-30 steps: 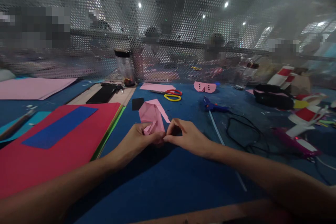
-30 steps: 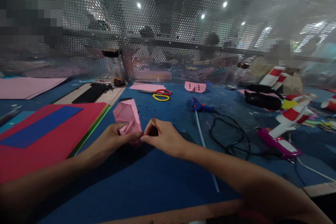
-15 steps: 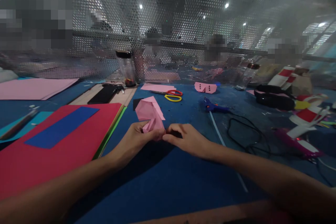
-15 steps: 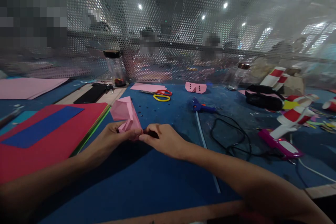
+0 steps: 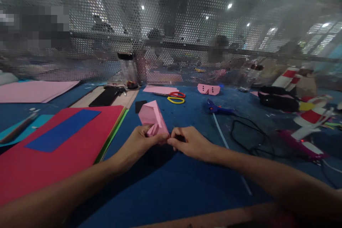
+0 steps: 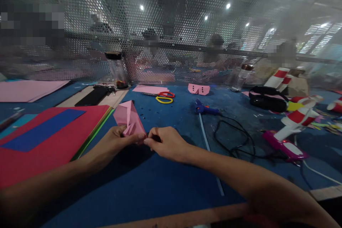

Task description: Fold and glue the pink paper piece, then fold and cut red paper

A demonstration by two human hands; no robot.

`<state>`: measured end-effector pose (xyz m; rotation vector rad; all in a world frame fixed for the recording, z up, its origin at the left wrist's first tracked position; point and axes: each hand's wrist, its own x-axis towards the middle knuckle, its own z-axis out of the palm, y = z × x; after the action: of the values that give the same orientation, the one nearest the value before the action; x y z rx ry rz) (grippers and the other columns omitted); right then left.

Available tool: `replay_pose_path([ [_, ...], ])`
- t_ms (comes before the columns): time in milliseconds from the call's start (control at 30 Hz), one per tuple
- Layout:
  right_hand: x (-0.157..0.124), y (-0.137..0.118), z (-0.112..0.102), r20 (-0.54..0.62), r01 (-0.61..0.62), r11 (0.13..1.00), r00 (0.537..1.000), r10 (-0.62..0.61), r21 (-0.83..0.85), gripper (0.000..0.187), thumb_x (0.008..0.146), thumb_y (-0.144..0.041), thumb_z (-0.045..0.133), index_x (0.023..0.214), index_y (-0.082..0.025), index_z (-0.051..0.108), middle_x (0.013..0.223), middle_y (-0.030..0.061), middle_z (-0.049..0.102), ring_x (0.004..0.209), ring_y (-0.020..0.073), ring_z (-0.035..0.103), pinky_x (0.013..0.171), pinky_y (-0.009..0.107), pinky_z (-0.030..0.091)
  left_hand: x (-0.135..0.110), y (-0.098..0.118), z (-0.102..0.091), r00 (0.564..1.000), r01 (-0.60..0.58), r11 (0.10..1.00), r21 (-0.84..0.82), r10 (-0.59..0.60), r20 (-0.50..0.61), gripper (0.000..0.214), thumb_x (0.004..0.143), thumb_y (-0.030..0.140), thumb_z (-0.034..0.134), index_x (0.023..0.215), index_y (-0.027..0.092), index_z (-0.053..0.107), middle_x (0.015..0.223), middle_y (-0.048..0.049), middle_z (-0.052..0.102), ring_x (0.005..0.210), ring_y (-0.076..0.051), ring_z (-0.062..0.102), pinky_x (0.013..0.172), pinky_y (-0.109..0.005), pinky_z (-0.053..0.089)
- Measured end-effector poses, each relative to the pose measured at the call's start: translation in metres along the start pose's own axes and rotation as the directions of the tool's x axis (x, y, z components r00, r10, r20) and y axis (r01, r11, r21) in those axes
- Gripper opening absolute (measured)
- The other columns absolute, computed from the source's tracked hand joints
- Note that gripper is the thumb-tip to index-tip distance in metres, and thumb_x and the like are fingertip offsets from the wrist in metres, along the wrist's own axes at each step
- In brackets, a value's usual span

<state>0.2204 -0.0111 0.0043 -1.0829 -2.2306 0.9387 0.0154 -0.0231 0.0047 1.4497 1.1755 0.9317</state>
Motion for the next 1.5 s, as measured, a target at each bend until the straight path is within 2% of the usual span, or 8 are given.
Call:
replay_pose_path([
  [167,0.0005,0.0014,0.0023,0.027,-0.015,1.0,1.0,0.016,-0.023,0.012,0.091,-0.02,0.062,0.079,-0.017,0.063,0.07,-0.0015,0.068,0.061,0.0104,0.057,0.058,0.022,0.036,0.0006,0.0031,0.0015,0.999,0.05,0.999,-0.005,-0.05,0.003,0.029,0.073,0.045,0.078,0.069,0.016,0.073,0.069,-0.0033,0.072,0.065,-0.017,0.061,0.064,-0.027,0.045],
  [400,0.0026,0.0045,0.0025,0.093,-0.03,0.994,0.995,0.02,0.109,0.027,0.094,-0.034,0.062,0.074,-0.017,0.064,0.069,-0.0023,0.065,0.063,0.01,0.056,0.058,0.022,0.038,0.0009,0.0031,0.0001,0.999,0.028,0.999,-0.031,-0.027,0.018,0.025,0.075,0.039,0.077,0.067,0.016,0.071,0.066,-0.0013,0.07,0.062,-0.014,0.059,0.063,-0.025,0.045],
  [500,0.0019,0.0067,0.0035,0.116,-0.043,0.982,0.993,0.022,0.183,0.024,0.094,-0.033,0.062,0.076,-0.017,0.065,0.072,-0.0008,0.068,0.065,0.0111,0.06,0.061,0.022,0.042,-0.0009,0.0063,0.0012,0.998,0.045,0.998,-0.05,-0.043,0.044,0.025,0.075,0.04,0.077,0.069,0.016,0.073,0.068,-0.0027,0.071,0.064,-0.016,0.06,0.063,-0.026,0.046],
  [600,0.0006,0.0083,0.005,0.104,-0.045,0.988,0.994,0.03,0.149,0.019,0.093,-0.028,0.061,0.077,-0.017,0.065,0.07,-0.001,0.068,0.064,0.0114,0.06,0.06,0.021,0.042,-0.0021,0.009,0.0028,0.996,0.074,0.992,-0.104,-0.068,0.061,0.023,0.07,0.037,0.081,0.072,0.015,0.074,0.069,-0.0028,0.072,0.064,-0.016,0.061,0.065,-0.026,0.047],
  [767,-0.0005,0.0052,0.006,0.052,-0.046,0.996,0.998,0.042,0.074,0.022,0.09,-0.026,0.062,0.07,-0.018,0.061,0.063,-0.004,0.062,0.056,0.0091,0.053,0.054,0.02,0.035,-0.0008,0.0073,0.0035,0.994,0.094,0.985,-0.145,-0.086,0.063,0.022,0.068,0.033,0.082,0.07,0.013,0.074,0.067,-0.0019,0.071,0.064,-0.015,0.06,0.066,-0.024,0.046],
  [1067,0.0,0.0064,0.0063,0.074,-0.073,0.987,0.995,0.063,0.142,0.028,0.093,-0.036,0.065,0.072,-0.019,0.063,0.066,-0.0023,0.067,0.059,0.0102,0.057,0.057,0.021,0.039,0.0011,0.0092,0.0034,0.995,0.101,0.991,-0.092,-0.098,0.031,0.027,0.07,0.039,0.079,0.066,0.014,0.07,0.064,-0.0019,0.069,0.06,-0.015,0.058,0.06,-0.025,0.044],
  [1267,-0.0009,0.0053,0.0034,0.116,-0.083,0.972,0.992,0.059,0.219,0.03,0.098,-0.034,0.057,0.074,-0.018,0.066,0.071,-0.0003,0.071,0.061,0.0103,0.061,0.06,0.021,0.043,-0.0002,0.0074,0.0018,0.994,0.109,0.993,-0.042,-0.109,-0.012,0.031,0.072,0.045,0.077,0.064,0.016,0.07,0.062,-0.0021,0.068,0.058,-0.016,0.057,0.058,-0.025,0.044],
  [1500,0.0,0.0043,0.0019,0.134,-0.103,0.973,0.988,0.076,0.208,0.016,0.088,-0.03,0.067,0.077,-0.019,0.066,0.068,-0.0028,0.067,0.059,0.01,0.056,0.054,0.02,0.038,0.0053,0.0001,0.002,0.994,0.108,0.994,-0.016,-0.108,-0.016,0.03,0.07,0.044,0.077,0.06,0.017,0.068,0.057,-0.0017,0.066,0.054,-0.016,0.055,0.052,-0.025,0.043],
])
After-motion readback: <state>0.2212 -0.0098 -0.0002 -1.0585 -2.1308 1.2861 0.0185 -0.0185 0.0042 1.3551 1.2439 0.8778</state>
